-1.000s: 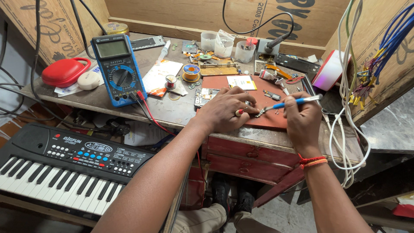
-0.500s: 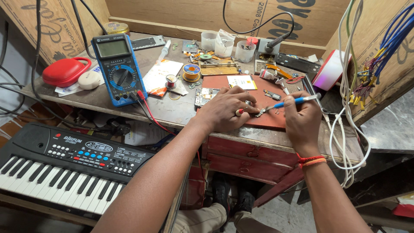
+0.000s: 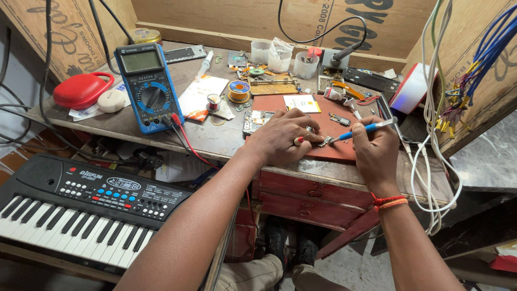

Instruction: The person solders components on a small circuit board at a cluttered repair workbench, holding the board steady with one hand while applying a soldering iron with the other. They then set the iron down and use a screwdriver to work on the board.

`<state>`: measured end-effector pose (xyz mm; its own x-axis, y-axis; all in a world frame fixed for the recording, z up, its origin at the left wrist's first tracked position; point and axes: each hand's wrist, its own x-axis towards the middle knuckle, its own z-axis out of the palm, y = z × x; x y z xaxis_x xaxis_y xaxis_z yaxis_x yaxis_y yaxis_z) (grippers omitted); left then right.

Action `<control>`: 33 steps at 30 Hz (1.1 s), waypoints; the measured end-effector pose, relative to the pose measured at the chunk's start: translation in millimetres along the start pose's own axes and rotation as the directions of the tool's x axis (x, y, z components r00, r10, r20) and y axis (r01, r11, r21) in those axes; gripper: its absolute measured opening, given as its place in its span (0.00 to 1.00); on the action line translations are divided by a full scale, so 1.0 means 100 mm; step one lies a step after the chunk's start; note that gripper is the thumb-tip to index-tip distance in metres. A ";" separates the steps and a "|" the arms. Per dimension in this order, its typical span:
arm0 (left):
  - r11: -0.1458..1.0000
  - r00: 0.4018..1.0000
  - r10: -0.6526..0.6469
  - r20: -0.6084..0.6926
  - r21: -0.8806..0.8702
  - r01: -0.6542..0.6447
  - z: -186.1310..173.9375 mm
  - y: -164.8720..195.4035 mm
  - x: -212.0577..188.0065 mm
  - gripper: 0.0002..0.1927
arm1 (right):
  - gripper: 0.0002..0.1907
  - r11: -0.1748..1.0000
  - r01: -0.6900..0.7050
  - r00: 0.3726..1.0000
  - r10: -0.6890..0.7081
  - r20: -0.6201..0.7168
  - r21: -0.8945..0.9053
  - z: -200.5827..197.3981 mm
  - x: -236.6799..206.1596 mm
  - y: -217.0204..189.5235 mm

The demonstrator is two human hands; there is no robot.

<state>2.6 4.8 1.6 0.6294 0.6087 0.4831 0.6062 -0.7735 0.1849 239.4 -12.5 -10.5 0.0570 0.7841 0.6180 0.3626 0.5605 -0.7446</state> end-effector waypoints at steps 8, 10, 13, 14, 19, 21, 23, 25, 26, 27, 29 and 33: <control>1.000 1.000 -0.008 0.003 -0.007 0.008 0.00 0.00 0.00 0.21 | 0.10 0.996 -0.020 0.996 0.012 -0.084 -0.091 0.01 0.01 0.01; 1.000 1.000 -0.005 0.002 -0.007 0.005 0.01 0.00 0.01 0.21 | 0.10 0.996 -0.018 0.996 0.010 -0.092 -0.090 0.00 0.01 0.01; 1.000 1.000 -0.006 0.002 -0.003 0.006 0.00 0.00 0.00 0.21 | 0.10 0.999 0.022 0.999 -0.024 -0.049 -0.039 0.01 0.00 0.01; 1.000 1.000 -0.008 0.002 -0.008 0.008 0.00 0.00 0.00 0.20 | 0.10 0.997 0.014 0.997 -0.019 -0.070 -0.072 0.02 0.01 0.01; 1.000 1.000 -0.006 0.003 0.003 0.006 0.00 0.00 0.00 0.20 | 0.10 0.999 -0.008 0.998 0.005 -0.062 -0.049 0.00 0.00 0.00; 1.000 1.000 -0.012 0.000 -0.020 0.012 0.00 0.01 0.00 0.20 | 0.10 0.994 -0.012 0.994 0.000 -0.108 -0.109 0.02 0.01 -0.01; 1.000 1.000 -0.009 0.002 -0.007 0.009 0.00 0.01 0.01 0.21 | 0.10 0.999 -0.015 0.997 0.011 -0.076 -0.052 0.01 0.01 -0.01; 1.000 1.000 -0.010 0.002 -0.002 0.010 0.00 0.00 0.00 0.20 | 0.10 0.998 -0.026 0.997 0.022 -0.078 -0.054 0.02 0.00 -0.01; 1.000 1.000 -0.011 0.001 -0.006 0.011 -0.01 0.00 0.00 0.20 | 0.10 0.996 -0.036 0.995 0.027 -0.097 -0.087 0.02 0.01 -0.01; 1.000 1.000 -0.009 -0.001 -0.010 0.009 -0.01 0.01 0.00 0.20 | 0.10 0.992 -0.046 0.992 0.032 -0.118 -0.120 0.02 0.01 -0.01; 1.000 1.000 -0.017 0.010 -0.008 0.017 0.00 0.01 0.00 0.21 | 0.10 0.999 -0.011 0.996 0.007 -0.086 -0.048 0.00 0.00 -0.01; 1.000 1.000 -0.013 -0.002 -0.007 0.013 -0.01 0.01 0.00 0.20 | 0.10 0.993 -0.033 0.997 0.025 -0.070 -0.111 0.01 0.00 -0.01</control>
<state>2.8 3.5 2.4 0.6205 0.6184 0.4822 0.6111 -0.7667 0.1968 238.0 -12.4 -10.4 0.1308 0.7775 0.6151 0.4614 0.5014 -0.7319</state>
